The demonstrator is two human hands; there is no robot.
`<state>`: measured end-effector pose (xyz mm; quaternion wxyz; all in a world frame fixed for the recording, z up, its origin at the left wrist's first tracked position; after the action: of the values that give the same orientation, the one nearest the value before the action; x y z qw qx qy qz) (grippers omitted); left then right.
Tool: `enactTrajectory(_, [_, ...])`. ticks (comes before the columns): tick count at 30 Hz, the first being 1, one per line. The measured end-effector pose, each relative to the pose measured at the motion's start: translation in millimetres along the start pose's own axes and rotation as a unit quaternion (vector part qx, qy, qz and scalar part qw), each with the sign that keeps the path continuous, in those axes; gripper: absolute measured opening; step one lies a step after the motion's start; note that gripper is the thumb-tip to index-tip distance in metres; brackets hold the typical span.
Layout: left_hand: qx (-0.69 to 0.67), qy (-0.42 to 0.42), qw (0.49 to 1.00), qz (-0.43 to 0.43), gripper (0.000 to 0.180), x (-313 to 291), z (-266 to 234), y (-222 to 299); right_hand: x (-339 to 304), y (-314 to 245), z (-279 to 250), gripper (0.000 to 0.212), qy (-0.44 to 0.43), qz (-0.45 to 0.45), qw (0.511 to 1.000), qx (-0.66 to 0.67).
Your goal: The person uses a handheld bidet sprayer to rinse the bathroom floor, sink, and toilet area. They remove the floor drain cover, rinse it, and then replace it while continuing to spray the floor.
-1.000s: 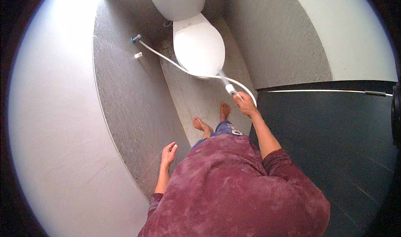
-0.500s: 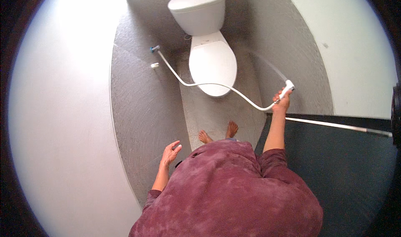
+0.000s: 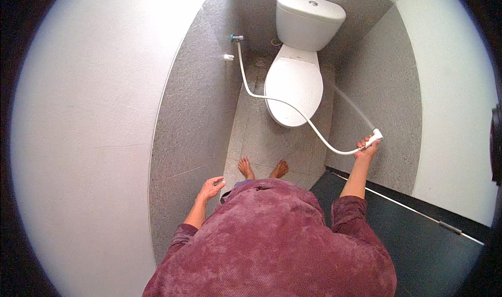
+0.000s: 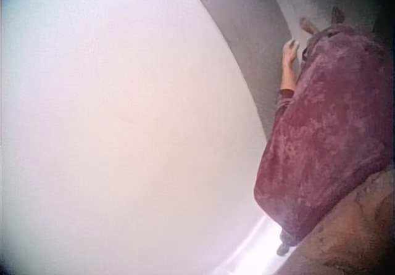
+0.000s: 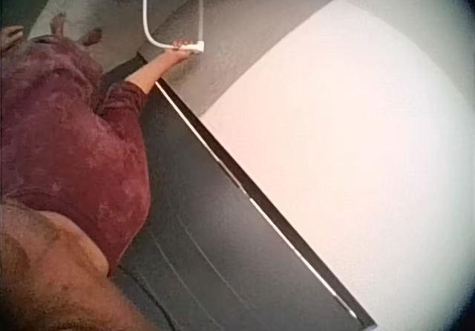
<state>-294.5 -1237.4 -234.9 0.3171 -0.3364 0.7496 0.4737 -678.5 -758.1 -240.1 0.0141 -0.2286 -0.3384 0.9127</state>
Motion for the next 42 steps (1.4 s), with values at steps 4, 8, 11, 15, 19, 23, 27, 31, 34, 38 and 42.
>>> enactTrajectory(4, [-0.032, 0.015, 0.999, 0.016, 0.05, -6, -1, -19, -1, -2, 5, 0.049, -0.019, -0.006, 1.0, -0.005])
enactTrajectory(8, [-0.061, 0.018, 0.997, 0.032, 0.048, -2, -9, -23, -16, -4, 24, 0.048, 0.011, -0.004, 0.999, -0.04])
enactTrajectory(11, [-0.03, 0.013, 0.999, 0.021, 0.048, 4, -22, -14, -35, 0, 41, 0.048, -0.011, -0.035, 0.996, -0.076])
enactTrajectory(15, [0.038, 0.039, 0.996, 0.07, 0.049, 11, -24, 20, -45, 0, 47, 0.046, -0.117, -0.041, 0.99, -0.066])
enactTrajectory(19, [0.058, 0.078, 0.989, 0.109, 0.047, 11, 37, 74, -36, -15, 43, 0.05, -0.261, 0.03, 0.963, -0.064])
enactTrajectory(23, [0.066, 0.105, 0.982, 0.141, 0.047, 20, 85, 127, -22, -23, 44, 0.051, -0.385, 0.053, 0.919, -0.071])
enactTrajectory(27, [0.044, 0.101, 0.985, 0.133, 0.049, 23, 136, 181, 27, -54, 11, 0.045, -0.316, 0.028, 0.948, 0.021])
enactTrajectory(31, [0.091, 0.065, 0.986, 0.123, 0.047, 34, 216, 241, 107, -132, -106, 0.047, -0.158, 0.033, 0.983, 0.091])
enactTrajectory(34, [0.072, 0.086, 0.984, 0.141, 0.046, 50, 268, 273, 153, -181, -206, 0.057, -0.069, 0.068, 0.99, 0.099])
enactTrajectory(38, [-0.005, 0.068, 0.984, 0.165, 0.04, 90, 303, 304, 169, -230, -292, 0.056, -0.013, 0.083, 0.995, 0.048])
enactTrajectory(42, [0.048, 0.092, 0.974, 0.202, 0.038, 154, 260, 345, 155, -225, -269, 0.049, 0.01, 0.052, 0.998, -0.034])
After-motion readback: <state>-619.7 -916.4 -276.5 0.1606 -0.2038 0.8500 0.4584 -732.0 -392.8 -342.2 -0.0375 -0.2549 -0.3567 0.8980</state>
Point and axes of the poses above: each hand's wrist, its own x-axis towards the middle knuckle, its own z-axis out of the palm, y = z × x, the point moved 1 cm from there along x, towards the middle knuckle, and after that the axes turned 10 degrees about -y, right-handed, at the moved point
